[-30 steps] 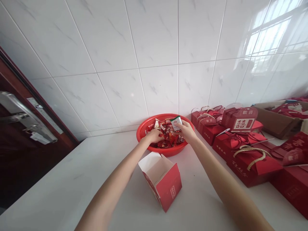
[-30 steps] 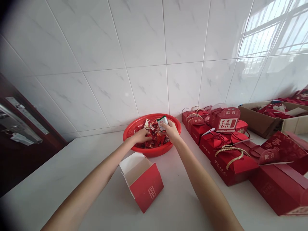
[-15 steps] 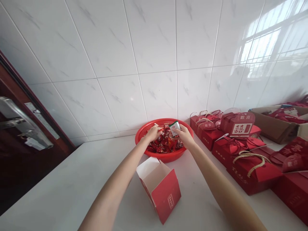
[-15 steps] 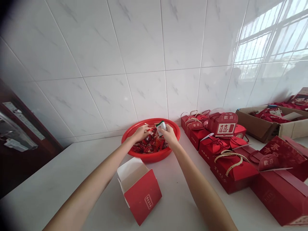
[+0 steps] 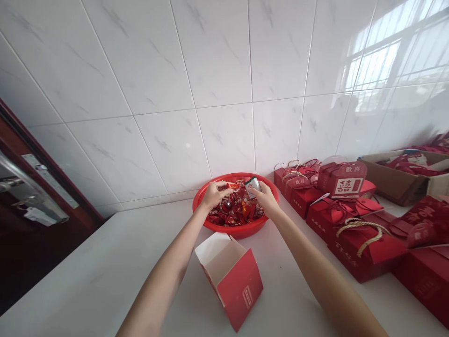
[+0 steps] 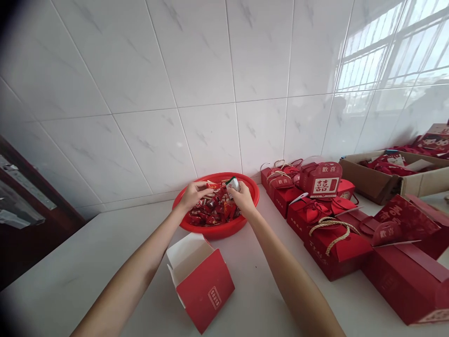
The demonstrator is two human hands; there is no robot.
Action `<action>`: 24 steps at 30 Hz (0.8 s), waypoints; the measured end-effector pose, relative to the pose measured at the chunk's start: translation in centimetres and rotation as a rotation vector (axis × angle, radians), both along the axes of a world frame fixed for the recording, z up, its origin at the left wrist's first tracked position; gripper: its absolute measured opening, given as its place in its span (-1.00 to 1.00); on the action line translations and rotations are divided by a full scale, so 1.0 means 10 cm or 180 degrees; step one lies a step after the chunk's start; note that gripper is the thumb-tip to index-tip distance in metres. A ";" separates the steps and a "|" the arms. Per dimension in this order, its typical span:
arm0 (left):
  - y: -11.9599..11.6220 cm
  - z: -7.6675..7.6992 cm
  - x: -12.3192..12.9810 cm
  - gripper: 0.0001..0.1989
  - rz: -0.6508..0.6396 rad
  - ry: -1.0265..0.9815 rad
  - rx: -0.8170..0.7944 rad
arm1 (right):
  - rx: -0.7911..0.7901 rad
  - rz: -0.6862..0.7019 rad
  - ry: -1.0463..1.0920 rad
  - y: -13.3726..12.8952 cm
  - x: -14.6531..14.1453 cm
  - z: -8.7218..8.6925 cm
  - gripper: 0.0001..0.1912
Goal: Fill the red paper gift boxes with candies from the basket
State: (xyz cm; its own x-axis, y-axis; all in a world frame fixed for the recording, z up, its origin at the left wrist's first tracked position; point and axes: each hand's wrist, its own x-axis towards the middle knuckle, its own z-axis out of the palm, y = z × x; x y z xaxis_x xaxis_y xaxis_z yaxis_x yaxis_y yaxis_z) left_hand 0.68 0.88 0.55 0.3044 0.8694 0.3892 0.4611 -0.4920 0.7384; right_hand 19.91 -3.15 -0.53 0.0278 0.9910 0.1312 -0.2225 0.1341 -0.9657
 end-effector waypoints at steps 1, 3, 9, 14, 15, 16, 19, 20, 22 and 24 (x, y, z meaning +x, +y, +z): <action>-0.01 0.01 0.00 -0.67 -0.0065 -0.0094 -0.0047 | 0.0001 -0.0008 0.0012 0.00 0.00 0.00 -0.77; -0.03 0.04 0.00 -0.64 -0.0205 -0.0230 -0.0115 | 0.0017 0.0039 0.0039 -0.01 0.00 0.02 -0.75; -0.09 0.09 0.02 -0.77 -0.0623 -0.0278 -0.0489 | 0.0069 0.0463 0.0141 -0.05 0.02 0.05 -0.63; -0.05 0.05 0.01 -0.74 -0.0260 -0.0151 -0.0415 | 0.0069 0.0337 0.0216 -0.03 0.02 0.03 -0.61; -0.03 0.03 0.01 -0.74 -0.0132 -0.0117 -0.0378 | 0.0078 0.0303 0.0234 -0.03 0.02 0.03 -0.61; -0.01 0.01 0.00 -0.73 -0.0018 -0.0081 -0.0354 | 0.0086 0.0262 0.0253 -0.02 0.02 0.02 -0.62; 0.07 -0.06 -0.03 -0.73 0.0209 0.0088 -0.0353 | 0.0107 0.0099 0.0307 -0.01 0.02 0.02 -0.63; 0.09 -0.08 -0.05 -0.72 0.0270 0.0165 -0.0358 | 0.0112 0.0044 0.0319 -0.01 0.02 0.02 -0.64; 0.11 -0.11 -0.06 -0.71 0.0324 0.0304 -0.0375 | 0.0124 -0.0042 0.0329 0.00 0.02 0.01 -0.64; 0.10 -0.11 -0.05 -0.69 0.0243 0.0399 -0.0401 | 0.0137 -0.0080 0.0312 0.00 0.02 0.01 -0.65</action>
State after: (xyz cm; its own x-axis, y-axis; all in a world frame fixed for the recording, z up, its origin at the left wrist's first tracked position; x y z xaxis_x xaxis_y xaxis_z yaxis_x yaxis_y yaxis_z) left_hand 0.20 1.92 -0.52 0.2750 0.9313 0.2390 0.5858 -0.3594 0.7264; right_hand 20.08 -3.17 -0.40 0.0675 0.9833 0.1692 -0.3115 0.1818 -0.9327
